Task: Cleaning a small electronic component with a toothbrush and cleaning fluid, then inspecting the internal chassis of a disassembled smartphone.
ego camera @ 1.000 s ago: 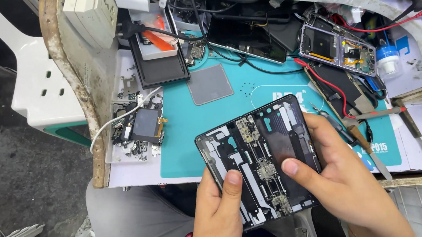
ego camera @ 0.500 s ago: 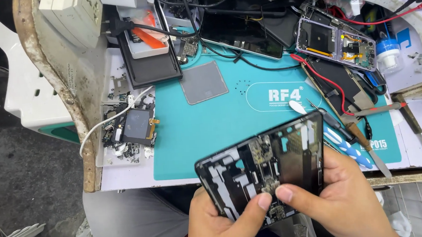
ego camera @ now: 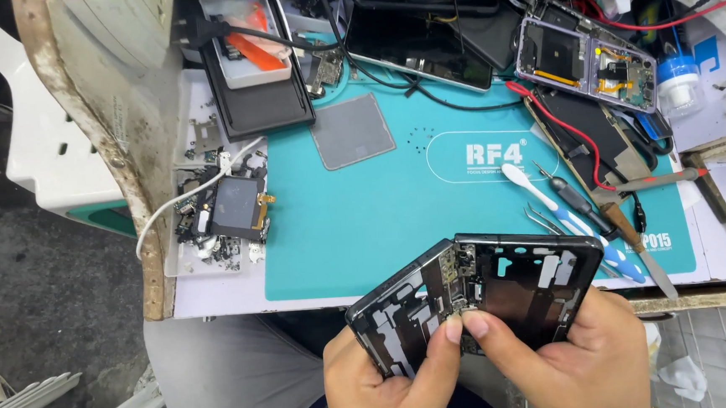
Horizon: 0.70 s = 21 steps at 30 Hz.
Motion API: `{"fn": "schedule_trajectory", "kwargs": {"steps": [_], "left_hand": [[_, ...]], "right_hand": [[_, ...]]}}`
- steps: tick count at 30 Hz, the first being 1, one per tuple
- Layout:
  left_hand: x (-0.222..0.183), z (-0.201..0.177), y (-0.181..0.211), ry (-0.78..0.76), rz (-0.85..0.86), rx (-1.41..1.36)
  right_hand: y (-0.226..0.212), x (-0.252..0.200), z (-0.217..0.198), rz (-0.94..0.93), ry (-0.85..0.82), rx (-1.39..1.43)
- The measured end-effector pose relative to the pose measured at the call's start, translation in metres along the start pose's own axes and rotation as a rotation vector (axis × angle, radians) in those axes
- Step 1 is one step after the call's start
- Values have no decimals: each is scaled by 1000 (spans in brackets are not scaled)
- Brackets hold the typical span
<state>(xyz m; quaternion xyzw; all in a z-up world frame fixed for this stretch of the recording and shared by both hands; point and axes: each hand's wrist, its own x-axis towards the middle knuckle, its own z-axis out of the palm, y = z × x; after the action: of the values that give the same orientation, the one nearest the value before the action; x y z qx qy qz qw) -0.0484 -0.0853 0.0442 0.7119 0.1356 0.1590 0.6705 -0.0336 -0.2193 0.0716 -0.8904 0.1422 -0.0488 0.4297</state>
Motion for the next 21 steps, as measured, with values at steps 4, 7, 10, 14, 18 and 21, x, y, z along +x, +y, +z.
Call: {"fn": "schedule_trajectory", "kwargs": {"steps": [4, 7, 10, 14, 18, 21], "left_hand": [[7, -9, 1, -112, 7, 19], [17, -21, -2, -430, -190, -228], [21, -22, 7, -488, -260, -397], [22, -22, 9, -522, -238, -491], [23, -24, 10, -595, -246, -553], [22, -28, 12, -632, -221, -473]], "right_hand": [[7, 10, -13, 44, -136, -87], [46, 21, -24, -3, -275, 81], [47, 20, -25, 47, -319, 171], [41, 21, -27, -51, -395, 190], [42, 17, -30, -17, -369, 148], [41, 8, -28, 104, -298, 214]]}}
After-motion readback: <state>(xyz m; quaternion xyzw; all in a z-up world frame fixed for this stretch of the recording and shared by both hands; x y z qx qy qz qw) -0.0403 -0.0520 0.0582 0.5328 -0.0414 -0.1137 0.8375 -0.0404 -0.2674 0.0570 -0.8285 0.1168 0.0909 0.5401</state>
